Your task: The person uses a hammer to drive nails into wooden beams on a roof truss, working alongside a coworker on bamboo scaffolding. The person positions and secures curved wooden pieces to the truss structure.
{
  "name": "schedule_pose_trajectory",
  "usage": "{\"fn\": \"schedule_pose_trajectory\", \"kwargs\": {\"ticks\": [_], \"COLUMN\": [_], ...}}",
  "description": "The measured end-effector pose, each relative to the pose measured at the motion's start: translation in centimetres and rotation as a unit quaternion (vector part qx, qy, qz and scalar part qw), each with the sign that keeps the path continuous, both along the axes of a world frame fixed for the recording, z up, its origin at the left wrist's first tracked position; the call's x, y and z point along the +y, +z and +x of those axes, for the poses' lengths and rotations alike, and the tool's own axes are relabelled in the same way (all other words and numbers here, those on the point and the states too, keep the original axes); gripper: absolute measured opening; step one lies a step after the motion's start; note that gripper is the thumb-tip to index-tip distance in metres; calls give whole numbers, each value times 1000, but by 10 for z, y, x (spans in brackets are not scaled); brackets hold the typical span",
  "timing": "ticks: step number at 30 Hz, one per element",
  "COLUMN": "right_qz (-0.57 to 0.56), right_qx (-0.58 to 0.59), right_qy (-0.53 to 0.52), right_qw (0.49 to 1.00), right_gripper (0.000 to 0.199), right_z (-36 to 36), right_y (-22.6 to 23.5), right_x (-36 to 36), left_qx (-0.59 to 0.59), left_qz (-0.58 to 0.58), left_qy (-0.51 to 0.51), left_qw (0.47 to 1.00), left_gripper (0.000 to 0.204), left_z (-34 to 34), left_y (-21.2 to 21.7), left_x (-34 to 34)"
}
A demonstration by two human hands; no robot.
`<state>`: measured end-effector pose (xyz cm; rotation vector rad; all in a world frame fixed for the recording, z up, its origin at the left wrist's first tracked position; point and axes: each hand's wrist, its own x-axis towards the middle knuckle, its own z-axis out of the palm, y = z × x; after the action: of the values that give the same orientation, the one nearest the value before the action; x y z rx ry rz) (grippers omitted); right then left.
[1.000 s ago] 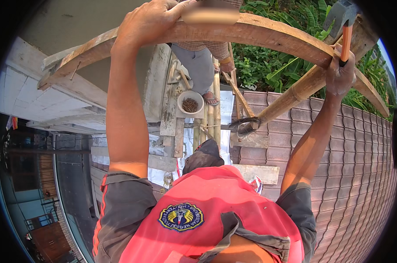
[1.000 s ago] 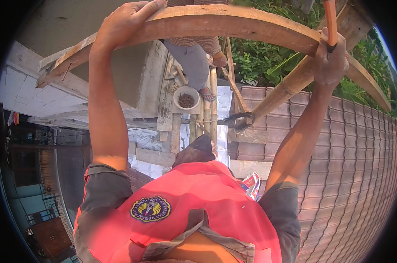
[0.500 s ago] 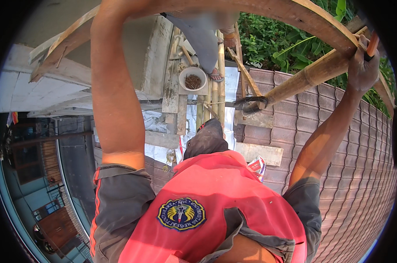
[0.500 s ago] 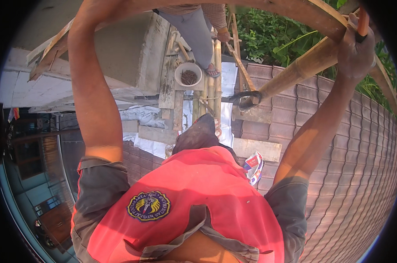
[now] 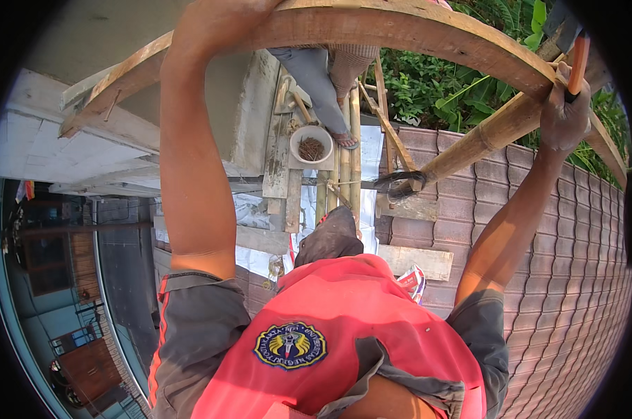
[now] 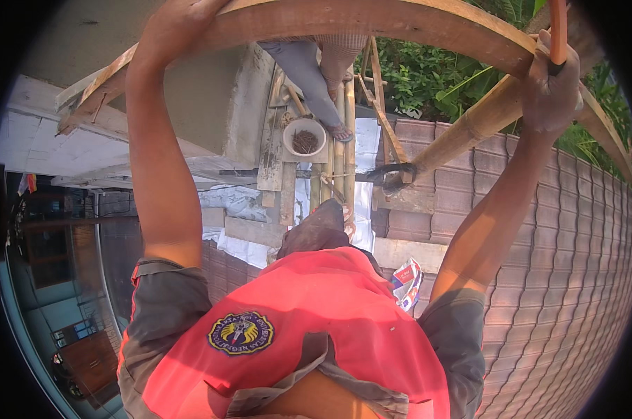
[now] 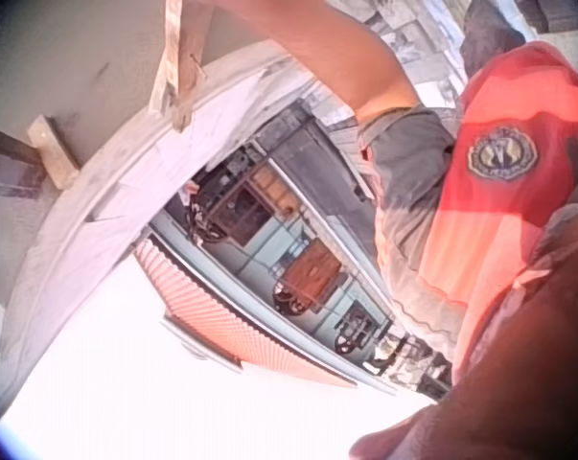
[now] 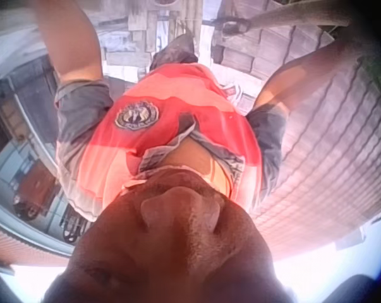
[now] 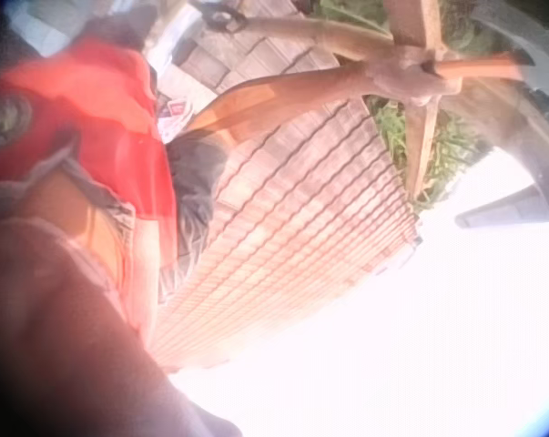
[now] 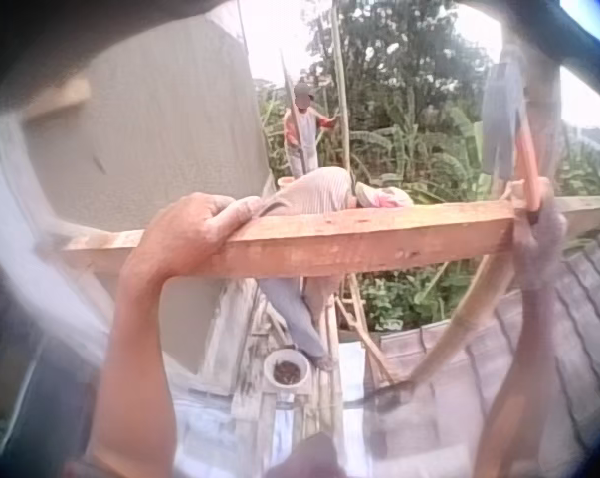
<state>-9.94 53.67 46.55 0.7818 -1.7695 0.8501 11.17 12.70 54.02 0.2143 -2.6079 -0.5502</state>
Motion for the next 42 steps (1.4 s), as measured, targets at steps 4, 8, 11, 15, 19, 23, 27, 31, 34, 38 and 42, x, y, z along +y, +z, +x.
{"fn": "schedule_pose_trajectory", "kwargs": {"ticks": [4,8,11,15,19,23,27,31,34,38,42], "right_qz": [3,-16,-4,6,4,4,8,6,8,9,18], "right_qx": [-10,-56,-39,-25,-36,-22,-14,-14,-13,-21,-24], "right_qy": [-32,-24,-54,-57,-54,-62,-68,-75,-73,-70,-66], "right_qw": [999,998,998,998,998,998,998,997,997,997,997], "right_gripper": [25,23,22,24,32,36,34,30,29,31,38], "right_z": [10,18,22,21,24,23,21,21,23,26,22], "right_y": [4,8,11,12,15,14,14,14,15,17,10], "right_x": [-5,-9,-14,-12,-12,-11,-10,-13,-12,-15,-8], "left_qx": [-66,-85,-94,-92,-128,-148,-161,-205,-215,-209,-174], "left_qz": [-52,-31,-21,-19,-36,21,51,75,36,-9,-51], "left_qy": [83,99,100,99,59,-4,-21,10,15,22,28], "left_qw": [993,991,990,991,989,989,985,976,976,978,983], "left_gripper": [78,74,71,68,67,63,65,68,61,58,56], "left_z": [-4,-1,4,5,3,0,-11,-29,-41,-63,-94], "left_y": [-5,3,5,10,18,24,37,62,77,90,106], "left_x": [-8,3,6,8,3,-12,-27,-40,-49,-71,-99]}}
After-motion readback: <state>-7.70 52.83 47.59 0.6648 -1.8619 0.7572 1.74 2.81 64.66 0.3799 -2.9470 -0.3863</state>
